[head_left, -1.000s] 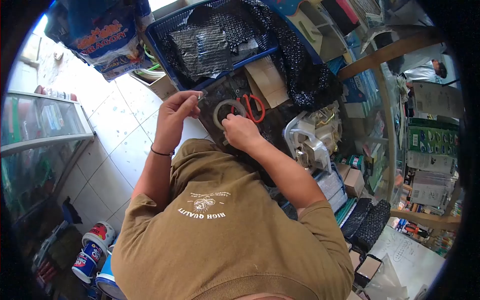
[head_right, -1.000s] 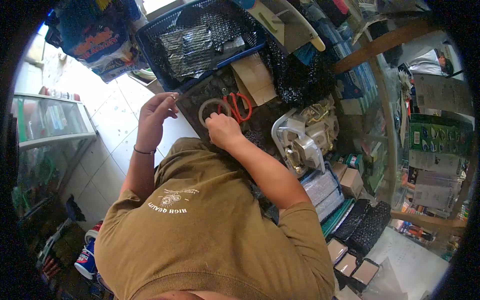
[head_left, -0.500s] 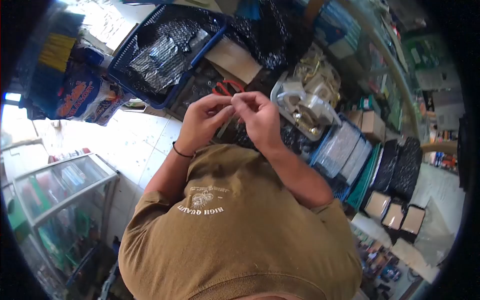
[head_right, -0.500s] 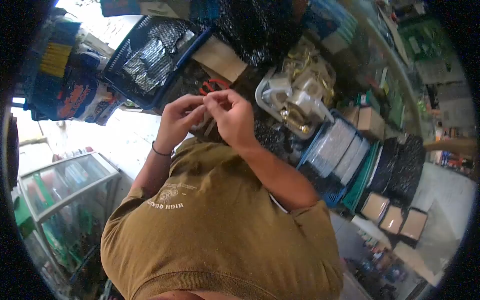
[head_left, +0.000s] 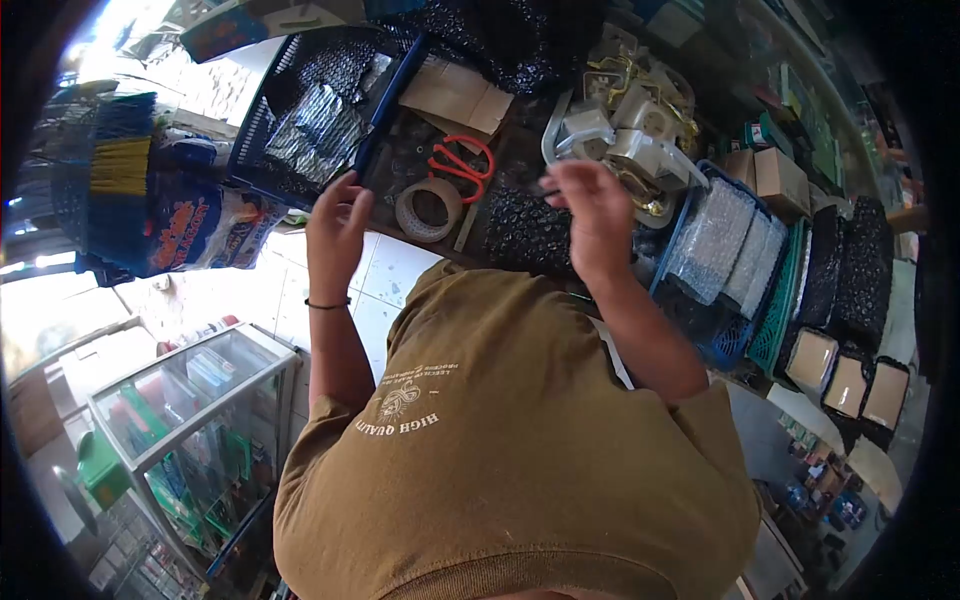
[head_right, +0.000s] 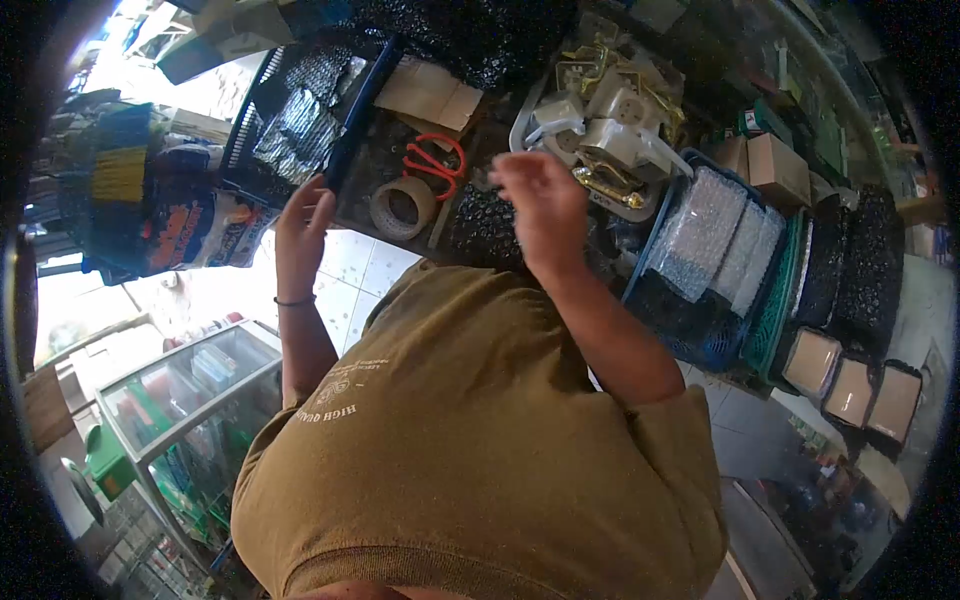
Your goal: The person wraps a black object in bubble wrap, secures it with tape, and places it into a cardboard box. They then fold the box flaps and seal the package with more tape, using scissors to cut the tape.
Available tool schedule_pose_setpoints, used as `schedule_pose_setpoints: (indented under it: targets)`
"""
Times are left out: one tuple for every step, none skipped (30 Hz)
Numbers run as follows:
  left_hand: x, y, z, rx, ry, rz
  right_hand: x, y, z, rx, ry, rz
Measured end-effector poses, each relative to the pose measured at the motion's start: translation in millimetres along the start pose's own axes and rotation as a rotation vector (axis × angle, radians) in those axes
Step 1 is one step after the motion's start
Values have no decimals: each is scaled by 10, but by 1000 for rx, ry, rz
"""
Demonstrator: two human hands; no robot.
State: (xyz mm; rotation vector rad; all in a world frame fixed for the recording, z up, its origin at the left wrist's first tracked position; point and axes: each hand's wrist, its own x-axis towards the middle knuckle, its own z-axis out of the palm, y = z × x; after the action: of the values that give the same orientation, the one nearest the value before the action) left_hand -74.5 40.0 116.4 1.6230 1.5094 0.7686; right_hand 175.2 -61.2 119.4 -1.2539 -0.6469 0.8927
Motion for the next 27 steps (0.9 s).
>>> schedule_pose_setpoints:
  targets:
    - [-52,-90,67,24,-63,145,-62,-62,-142,-56,59,44]
    - [-94,-165,148,45,-126,290,-135,-3,-301,-29,121,50]
    - [-146,-167,287,54,-189,433,-207,10,-444,-13,189,86]
    - [-253,9,392,104,-296,450,-284,18,-571,5,261,122]
    - [-359,110,545,61,-329,473,-365,43,-687,2,276,121]
    - [-404,243,643,156,-360,582,-445,72,-790,30,342,146]
    - [-418,302,759,204,-402,610,-516,98,-859,60,409,169]
    - [-417,349,864,253,-442,640,-573,114,-894,62,426,164]
    - [-418,394,959,251,-454,653,-617,125,-918,74,448,188]
    - [-415,433,1047,325,-484,652,-644,135,-935,87,468,211]
    - [-399,458,1118,400,-512,652,-658,145,-939,94,471,217]
    - [-366,456,1172,401,-521,666,-653,132,-930,100,485,209]
    - [-325,440,1221,429,-556,672,-640,118,-921,98,446,214]
    - [-285,435,1260,458,-593,675,-630,106,-917,96,407,222]
    - [-237,449,1285,502,-639,722,-614,102,-922,47,366,203]
    - [-195,423,1332,506,-649,733,-596,101,-940,54,380,200]
    - [-159,364,1389,509,-700,749,-578,108,-957,24,340,190]
    - [-136,347,1432,514,-750,764,-559,124,-978,-6,298,180]
    - [-126,348,1464,431,-774,726,-545,153,-1001,4,282,186]
    - [-117,334,1495,437,-780,730,-543,150,-1013,12,288,187]
    - [-108,320,1523,382,-775,730,-544,146,-1023,38,279,201]
    - [-103,313,1550,326,-769,727,-547,142,-1039,63,268,216]
    - [-102,309,1565,329,-774,727,-555,137,-1057,64,267,238]
    - [-111,312,1562,314,-756,740,-565,144,-1099,69,270,244]
    - [-128,310,1555,305,-739,751,-585,165,-1130,71,253,236]
    - [-139,310,1550,320,-745,746,-607,194,-1145,77,234,228]
    - [-141,311,1538,278,-743,689,-627,237,-1186,90,223,225]
